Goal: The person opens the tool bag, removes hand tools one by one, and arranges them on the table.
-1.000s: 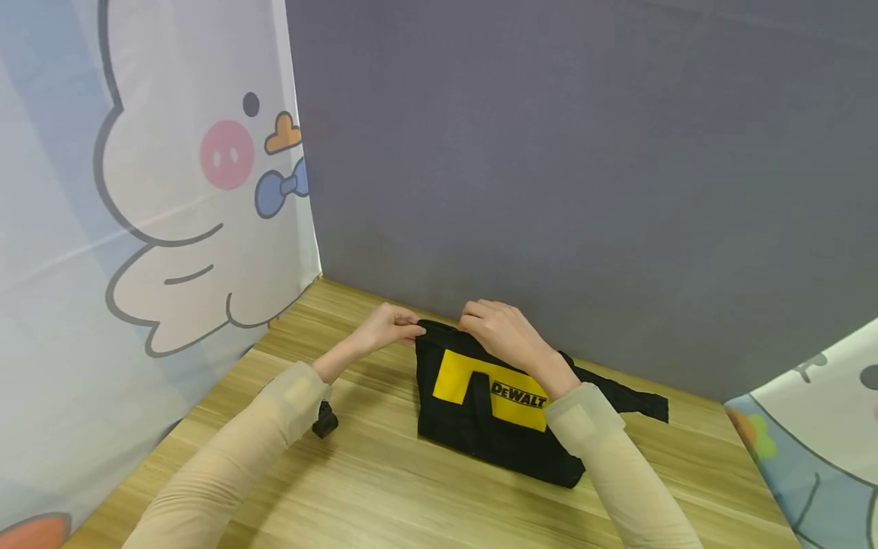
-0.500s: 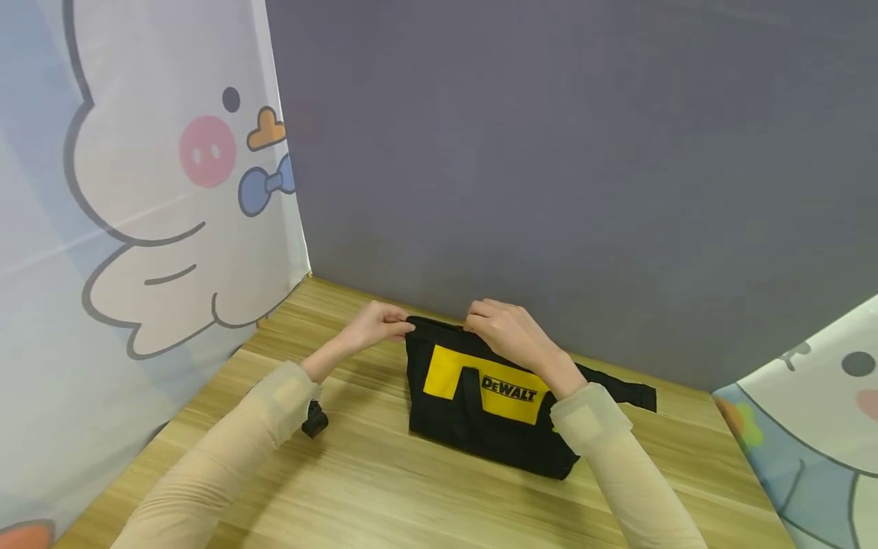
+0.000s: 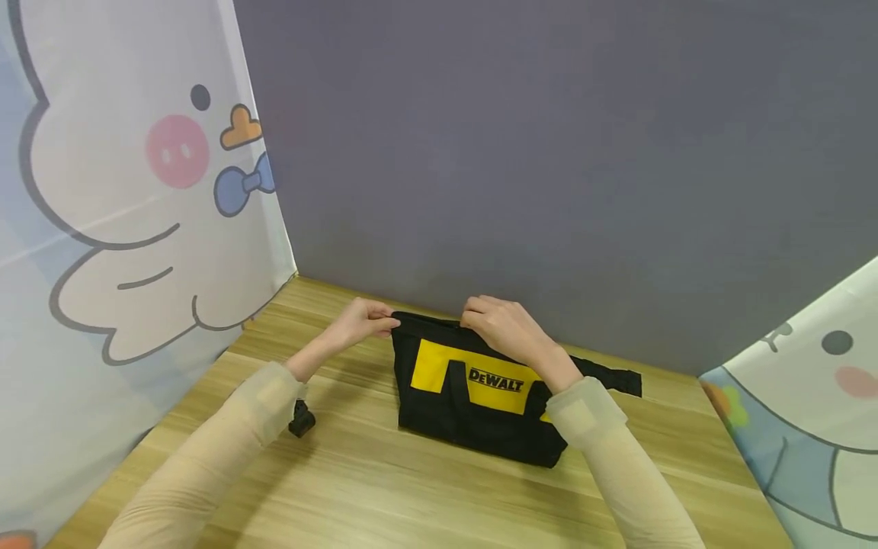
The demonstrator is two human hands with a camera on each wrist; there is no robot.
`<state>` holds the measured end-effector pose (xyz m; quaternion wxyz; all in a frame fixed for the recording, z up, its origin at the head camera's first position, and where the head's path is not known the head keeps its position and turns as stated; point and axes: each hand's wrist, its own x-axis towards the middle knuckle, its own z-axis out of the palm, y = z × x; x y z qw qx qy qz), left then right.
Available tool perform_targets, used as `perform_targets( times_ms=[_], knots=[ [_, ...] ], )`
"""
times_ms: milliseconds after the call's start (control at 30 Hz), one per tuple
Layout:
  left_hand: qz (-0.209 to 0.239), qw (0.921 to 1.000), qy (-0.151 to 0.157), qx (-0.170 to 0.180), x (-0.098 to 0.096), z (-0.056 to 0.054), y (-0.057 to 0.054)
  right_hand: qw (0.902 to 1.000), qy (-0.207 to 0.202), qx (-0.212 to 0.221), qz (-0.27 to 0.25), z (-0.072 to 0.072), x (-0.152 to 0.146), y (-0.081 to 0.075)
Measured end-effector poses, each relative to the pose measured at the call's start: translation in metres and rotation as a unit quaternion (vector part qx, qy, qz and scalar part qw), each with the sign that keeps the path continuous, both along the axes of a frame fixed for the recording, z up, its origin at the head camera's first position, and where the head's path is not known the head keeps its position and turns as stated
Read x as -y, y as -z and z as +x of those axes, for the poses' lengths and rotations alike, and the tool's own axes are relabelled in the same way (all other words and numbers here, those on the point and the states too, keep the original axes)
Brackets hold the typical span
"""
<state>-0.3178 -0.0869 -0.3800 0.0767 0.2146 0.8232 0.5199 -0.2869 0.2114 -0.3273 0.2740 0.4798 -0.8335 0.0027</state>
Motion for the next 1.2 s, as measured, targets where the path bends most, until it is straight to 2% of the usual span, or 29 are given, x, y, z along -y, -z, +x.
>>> perform_targets(
  times_ms=[267, 700, 933, 1200],
  knots=[
    [-0.003, 1.0000, -0.002, -0.003, 0.010, -0.002, 0.000, 0.9999, -0.001, 0.004, -0.010, -0.001, -0.001, 0.003],
    [-0.006, 0.9999, -0.001, -0.014, 0.005, -0.004, 0.002, 0.9999, 0.009, 0.001, -0.013, 0.002, -0.016, 0.008],
    [-0.006, 0.9995, 0.002, -0.032, 0.003, -0.005, 0.007, 0.9999, 0.012, -0.005, -0.007, 0.004, -0.020, 0.011],
    [-0.013, 0.9996, 0.003, -0.024, 0.002, -0.007, 0.014, 0.9995, 0.028, -0.013, -0.006, 0.008, -0.032, 0.017]
  ],
)
